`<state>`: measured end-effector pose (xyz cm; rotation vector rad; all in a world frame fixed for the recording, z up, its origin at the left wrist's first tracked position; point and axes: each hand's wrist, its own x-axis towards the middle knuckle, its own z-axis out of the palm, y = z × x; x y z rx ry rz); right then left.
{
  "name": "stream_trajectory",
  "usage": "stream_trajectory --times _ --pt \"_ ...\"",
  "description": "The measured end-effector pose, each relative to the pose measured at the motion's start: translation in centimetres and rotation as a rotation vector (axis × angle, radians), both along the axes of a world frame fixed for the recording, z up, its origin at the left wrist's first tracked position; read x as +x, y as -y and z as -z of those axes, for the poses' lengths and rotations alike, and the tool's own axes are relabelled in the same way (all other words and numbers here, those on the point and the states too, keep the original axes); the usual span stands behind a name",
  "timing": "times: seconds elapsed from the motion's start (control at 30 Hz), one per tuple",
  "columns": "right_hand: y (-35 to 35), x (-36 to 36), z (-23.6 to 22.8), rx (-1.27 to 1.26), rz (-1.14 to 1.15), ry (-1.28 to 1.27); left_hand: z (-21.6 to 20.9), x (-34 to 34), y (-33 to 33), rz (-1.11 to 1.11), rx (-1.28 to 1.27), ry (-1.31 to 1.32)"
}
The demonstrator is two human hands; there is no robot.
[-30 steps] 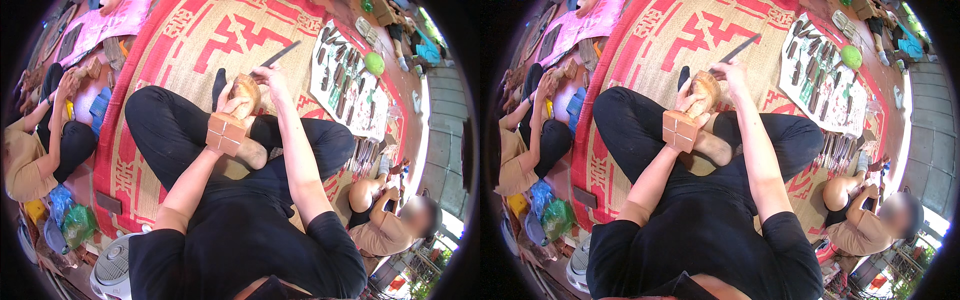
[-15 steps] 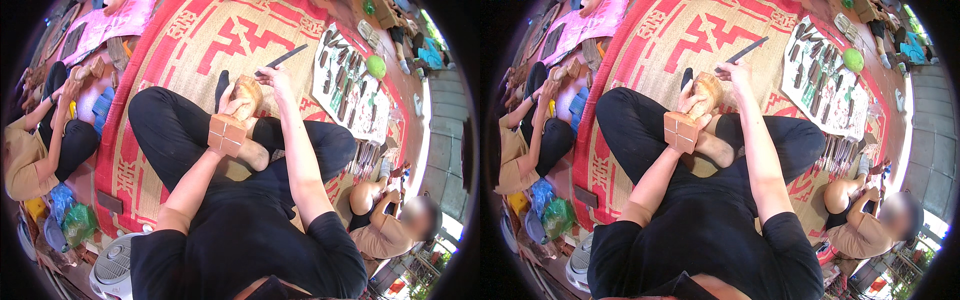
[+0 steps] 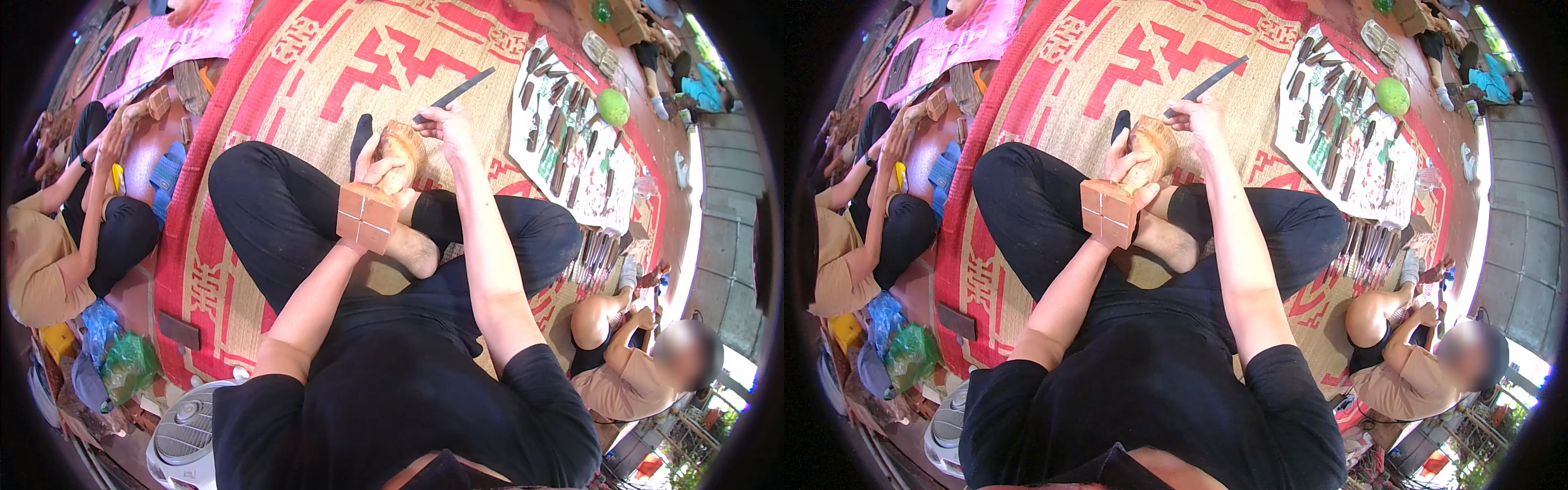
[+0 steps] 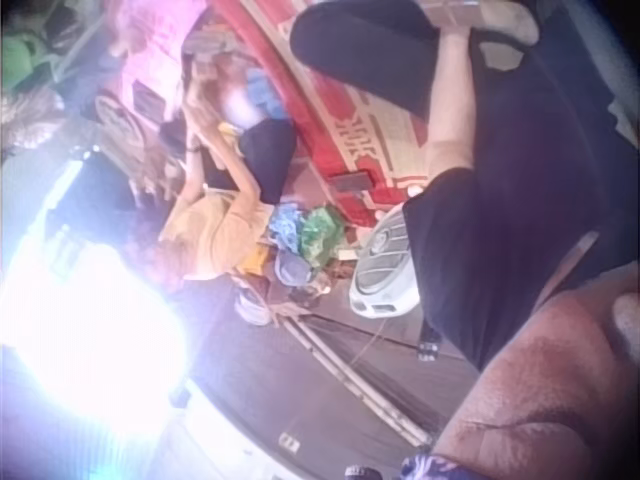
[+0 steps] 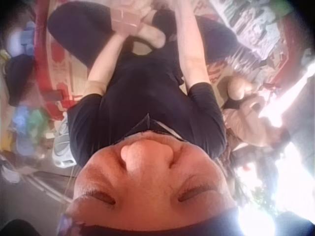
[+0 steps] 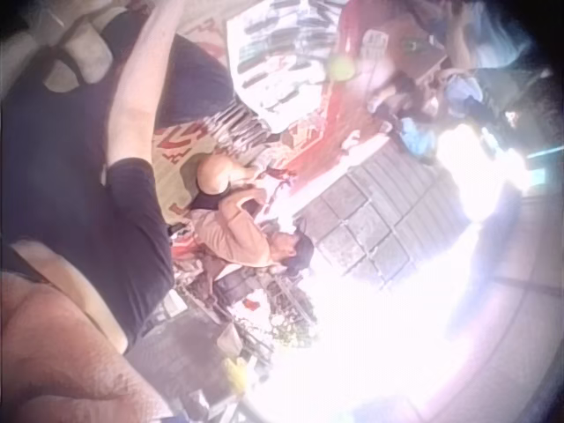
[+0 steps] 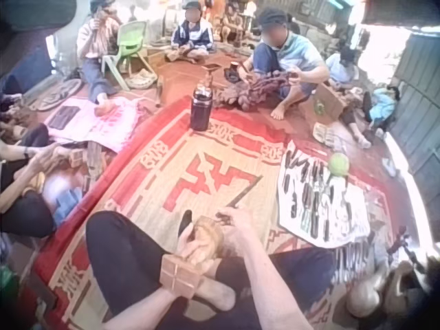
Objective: The person sits cross-legged on a mat and carves a small wooden block using a knife. They hold the wood in their left hand and use the knife in their right hand to shape the object, occasionally rotating it to work on different sides.
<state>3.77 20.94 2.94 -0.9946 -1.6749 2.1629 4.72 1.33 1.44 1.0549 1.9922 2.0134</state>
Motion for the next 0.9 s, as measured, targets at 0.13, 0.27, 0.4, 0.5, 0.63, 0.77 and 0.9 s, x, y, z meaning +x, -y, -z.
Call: stream_trajectory --times 0.13,0.27,0.4,0.5,0.63,0.77,0.9 --pt "0.8 0.4 -0.6 -0.046 -0.097 -0.073 0.2 0.0 -0.2 -0.008 0.024 0.038" --pt "1.4 0.3 0.0 0.143 -0.096 -0.034 -0.5 0.1 -0.1 -0.008 -0.01 0.018" --pt "-0.3 0.0 0.3 0.095 -0.006 0.013 -0.4 0.2 0.1 -0.029 -0.034 -0.026" --pt "0.1 0.5 -0.7 0.062 -0.049 -0.01 -0.3 0.1 -0.1 -0.017 -0.002 0.005" --pt "1.5 0.5 -0.5 0.096 -0.121 -0.025 -0.2 0.1 0.0 -0.001 -0.039 -0.014" --pt "0.9 0.1 -0.3 0.033 -0.028 -0.031 -0.6 0.2 0.0 -0.013 -0.041 -0.007" --pt "-0.7 0.4 -0.3 0.065 0.004 -0.021 -0.6 0.1 0.1 -0.022 -0.037 -0.004"
